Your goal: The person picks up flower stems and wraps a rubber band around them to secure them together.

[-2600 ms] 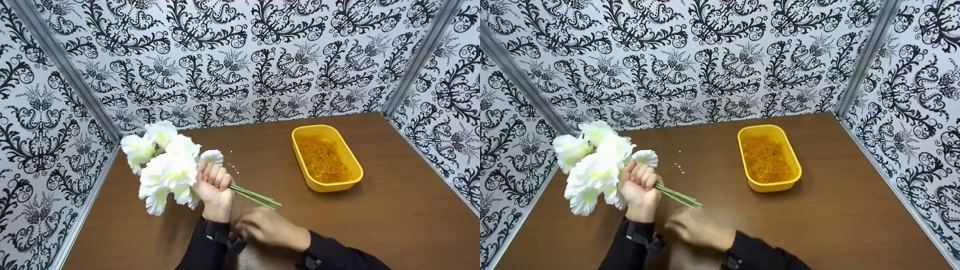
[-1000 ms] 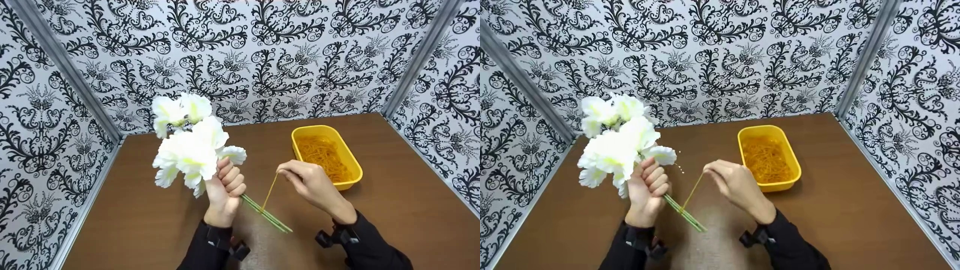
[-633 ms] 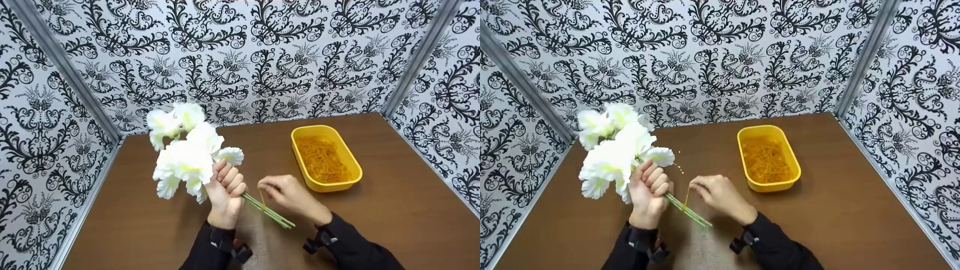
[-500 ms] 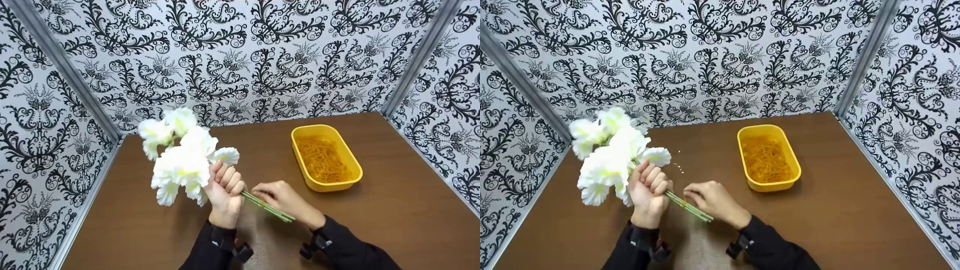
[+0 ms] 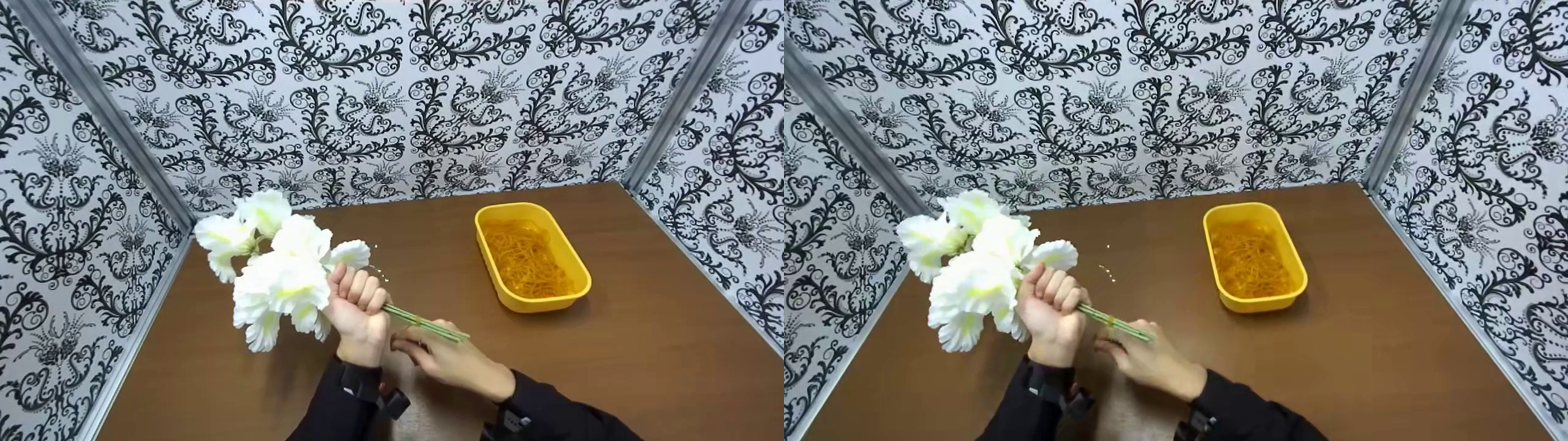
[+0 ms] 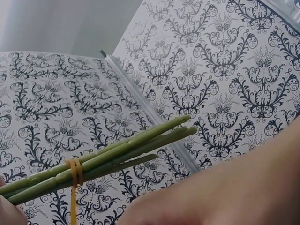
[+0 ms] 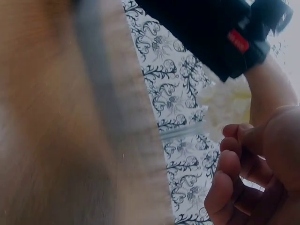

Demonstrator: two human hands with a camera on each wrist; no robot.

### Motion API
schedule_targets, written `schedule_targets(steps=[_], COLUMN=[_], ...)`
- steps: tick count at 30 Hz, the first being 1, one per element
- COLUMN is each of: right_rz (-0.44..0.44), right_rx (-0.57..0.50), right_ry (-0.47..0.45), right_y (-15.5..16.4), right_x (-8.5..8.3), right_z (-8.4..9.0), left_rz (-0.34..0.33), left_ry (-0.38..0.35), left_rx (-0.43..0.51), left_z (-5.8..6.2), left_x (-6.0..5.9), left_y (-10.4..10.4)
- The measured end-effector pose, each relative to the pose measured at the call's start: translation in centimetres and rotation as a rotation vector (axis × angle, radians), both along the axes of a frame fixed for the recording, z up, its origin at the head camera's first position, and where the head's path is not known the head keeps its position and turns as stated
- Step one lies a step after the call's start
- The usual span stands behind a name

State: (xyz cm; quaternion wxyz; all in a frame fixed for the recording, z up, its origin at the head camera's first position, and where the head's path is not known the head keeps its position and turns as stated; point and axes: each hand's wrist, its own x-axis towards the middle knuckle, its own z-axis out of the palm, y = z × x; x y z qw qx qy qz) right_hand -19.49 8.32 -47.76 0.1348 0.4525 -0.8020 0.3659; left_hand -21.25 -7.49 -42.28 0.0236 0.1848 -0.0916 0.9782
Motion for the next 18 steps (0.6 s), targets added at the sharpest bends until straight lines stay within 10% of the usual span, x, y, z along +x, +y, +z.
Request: schedule_targets(steps=[18], right_rz=[-0.075], right_rx=[0.002], right_ry=[0.252], right_y=[-0.1], right_x=[2.2], right_z=[2.3], left_rz=[0.253], left_ry=[-0.068], left_rx=[-0.145], left_z=[-1.0], left_x=[-1.6], left_y=[-1.9])
